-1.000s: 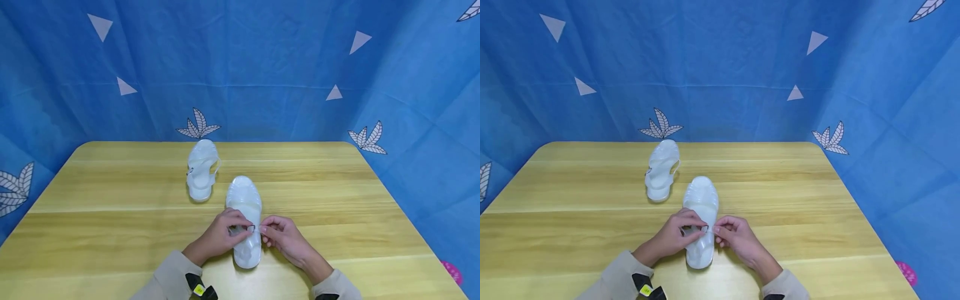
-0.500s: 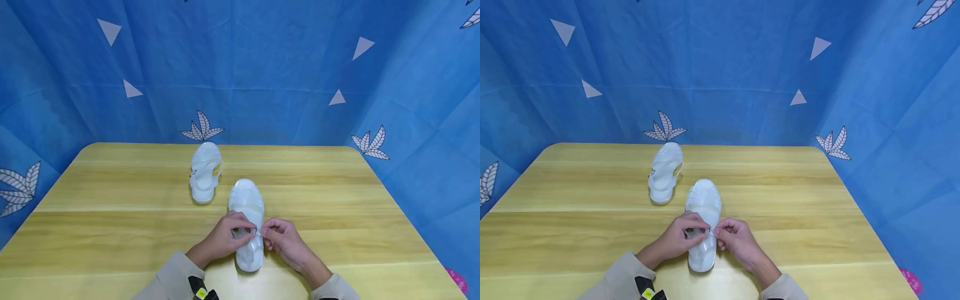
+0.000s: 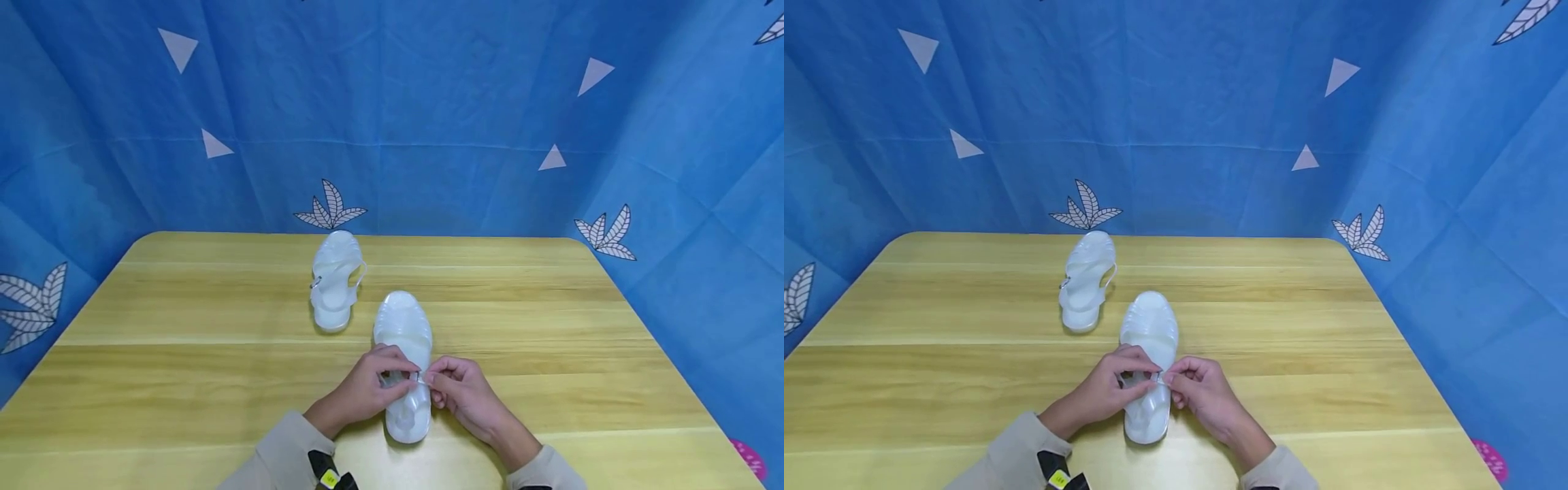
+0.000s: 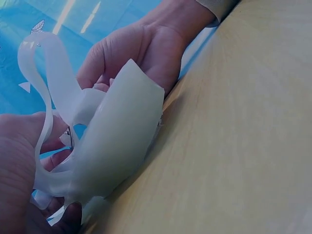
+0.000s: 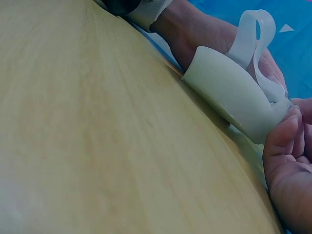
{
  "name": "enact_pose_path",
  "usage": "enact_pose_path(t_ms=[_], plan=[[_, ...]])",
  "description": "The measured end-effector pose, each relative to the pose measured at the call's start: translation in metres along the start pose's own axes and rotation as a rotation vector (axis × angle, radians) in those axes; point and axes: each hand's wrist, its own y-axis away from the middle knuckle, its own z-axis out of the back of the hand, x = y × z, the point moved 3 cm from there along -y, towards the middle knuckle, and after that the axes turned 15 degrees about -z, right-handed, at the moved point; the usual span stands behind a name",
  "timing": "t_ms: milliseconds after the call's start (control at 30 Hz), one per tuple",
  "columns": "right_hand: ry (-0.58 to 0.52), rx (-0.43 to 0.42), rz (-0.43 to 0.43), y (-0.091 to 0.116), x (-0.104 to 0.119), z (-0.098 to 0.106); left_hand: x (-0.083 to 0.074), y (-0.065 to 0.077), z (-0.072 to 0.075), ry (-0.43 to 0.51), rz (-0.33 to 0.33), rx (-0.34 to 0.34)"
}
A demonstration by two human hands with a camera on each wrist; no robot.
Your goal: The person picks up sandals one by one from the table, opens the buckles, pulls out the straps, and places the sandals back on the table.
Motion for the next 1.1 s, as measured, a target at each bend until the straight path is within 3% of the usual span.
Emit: enact_pose_path(t_ms=[633,1100], plan=[[0.034,-0.027,-0.041,-0.0004,0.0004,-0.0017,0.0023,0.0029,-0.0021,0.08,0.082,0.006],[0.053,-0.083,-0.076,-0.0015,0.0012,-0.0025,0.0017,0.0019,-0.0045,0.117,0.078,-0.029]])
